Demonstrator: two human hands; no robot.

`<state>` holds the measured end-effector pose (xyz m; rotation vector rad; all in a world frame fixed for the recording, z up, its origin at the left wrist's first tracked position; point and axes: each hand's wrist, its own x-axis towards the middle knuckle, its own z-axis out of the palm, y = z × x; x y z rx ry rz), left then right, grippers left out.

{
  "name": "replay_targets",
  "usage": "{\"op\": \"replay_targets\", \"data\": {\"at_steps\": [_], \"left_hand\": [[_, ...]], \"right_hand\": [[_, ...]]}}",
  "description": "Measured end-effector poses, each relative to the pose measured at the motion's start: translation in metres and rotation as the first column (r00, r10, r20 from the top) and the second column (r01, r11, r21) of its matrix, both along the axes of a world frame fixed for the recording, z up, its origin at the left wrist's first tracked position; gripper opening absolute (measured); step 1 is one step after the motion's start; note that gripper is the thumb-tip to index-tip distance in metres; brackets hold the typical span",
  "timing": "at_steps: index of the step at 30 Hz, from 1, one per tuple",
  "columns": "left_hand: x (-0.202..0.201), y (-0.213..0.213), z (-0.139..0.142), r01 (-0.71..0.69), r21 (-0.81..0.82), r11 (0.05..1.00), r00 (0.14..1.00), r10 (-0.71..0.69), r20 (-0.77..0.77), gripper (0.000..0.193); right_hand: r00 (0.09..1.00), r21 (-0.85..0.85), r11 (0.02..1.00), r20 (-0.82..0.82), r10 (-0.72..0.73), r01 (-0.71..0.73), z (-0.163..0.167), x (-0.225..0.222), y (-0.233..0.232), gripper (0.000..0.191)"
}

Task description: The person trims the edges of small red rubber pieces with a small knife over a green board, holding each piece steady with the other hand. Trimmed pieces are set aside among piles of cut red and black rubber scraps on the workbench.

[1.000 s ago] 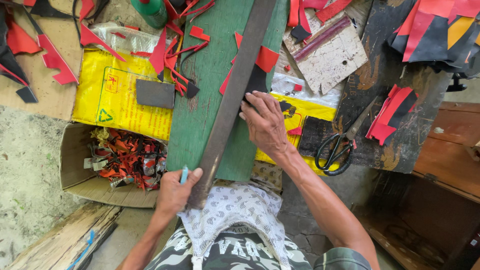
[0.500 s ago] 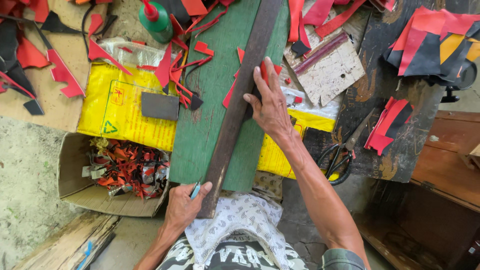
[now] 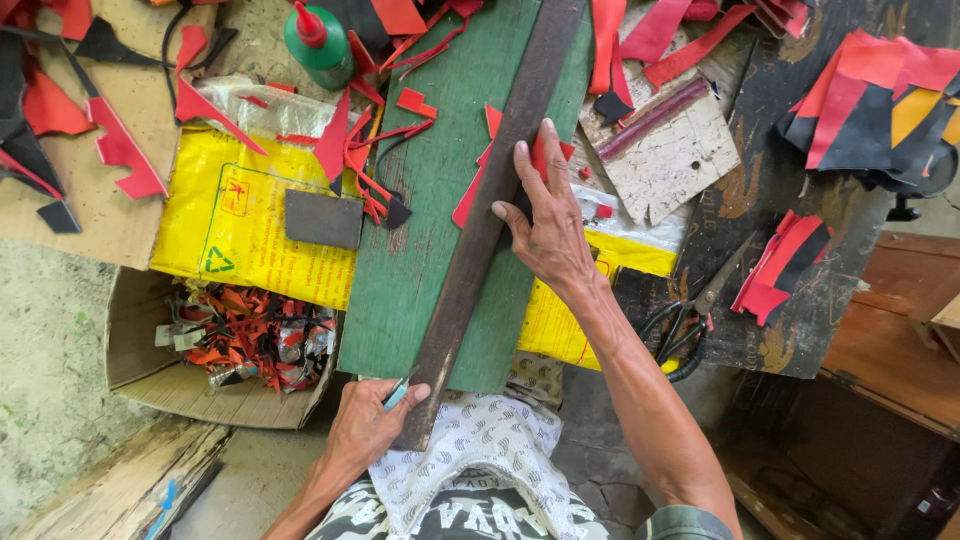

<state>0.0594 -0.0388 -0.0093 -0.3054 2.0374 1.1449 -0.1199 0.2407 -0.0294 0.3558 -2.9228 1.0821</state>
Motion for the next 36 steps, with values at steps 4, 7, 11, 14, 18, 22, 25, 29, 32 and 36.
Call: {"op": "replay_targets", "data": {"at_steps": [4, 7, 11, 14, 18, 22, 25, 29, 32, 36], "left_hand": [[0.007, 0.004, -0.003, -0.054, 0.024, 0.998, 0.998, 0.055, -0.019, 0.051], [0.007, 0.004, -0.005, -0.033, 0.02, 0.999, 0.999, 0.033, -0.011, 0.051], [0.008, 0.003, -0.005, -0.034, 0.014, 0.999, 0.998, 0.035, -0.058, 0.053], [0.009, 0.004, -0.005, -0.044, 0.028, 0.999, 0.996, 0.046, -0.078, 0.048], [0.004, -0.001, 0.0, 0.043, -0.048, 0.998, 0.999, -0.042, 0.021, 0.054], [-0.02, -0.025, 0.026, 0.214, -0.3, 0.93, 0.976, -0.213, 0.036, 0.068], [-0.047, -0.039, 0.052, 0.034, -0.209, 0.977, 0.983, -0.07, -0.168, 0.056], [-0.097, -0.008, 0.053, -0.164, 0.179, 0.97, 0.97, 0.192, -0.15, 0.046], [-0.135, 0.037, 0.037, -0.125, 0.376, 0.918, 0.897, 0.267, -0.353, 0.028], [-0.17, 0.082, 0.02, -0.167, 0.442, 0.881, 0.808, 0.379, -0.451, 0.028]], "right_hand": [[1.0, 0.021, 0.999, 0.0, 0.025, -0.025, -0.007, 0.002, -0.001, 0.085], [0.999, 0.027, 0.999, -0.002, 0.033, -0.033, -0.004, 0.001, -0.001, 0.085], [0.997, 0.005, 0.999, 0.066, 0.049, -0.049, 0.009, -0.001, -0.001, 0.102], [0.986, -0.006, 0.998, 0.156, 0.065, -0.065, 0.02, -0.005, 0.0, 0.12], [0.978, 0.03, 0.996, 0.196, 0.072, -0.079, 0.026, -0.008, -0.004, 0.127], [0.972, 0.061, 0.995, 0.224, 0.068, -0.084, 0.026, -0.008, -0.005, 0.128], [0.977, 0.037, 0.995, 0.196, 0.086, -0.095, 0.025, -0.009, -0.004, 0.129], [0.974, 0.031, 0.996, 0.215, 0.073, -0.081, 0.024, -0.01, -0.004, 0.128], [0.977, 0.025, 0.996, 0.197, 0.084, -0.091, 0.024, -0.011, -0.001, 0.127], [0.975, 0.008, 0.996, 0.202, 0.089, -0.092, 0.022, -0.011, 0.001, 0.128]]}}
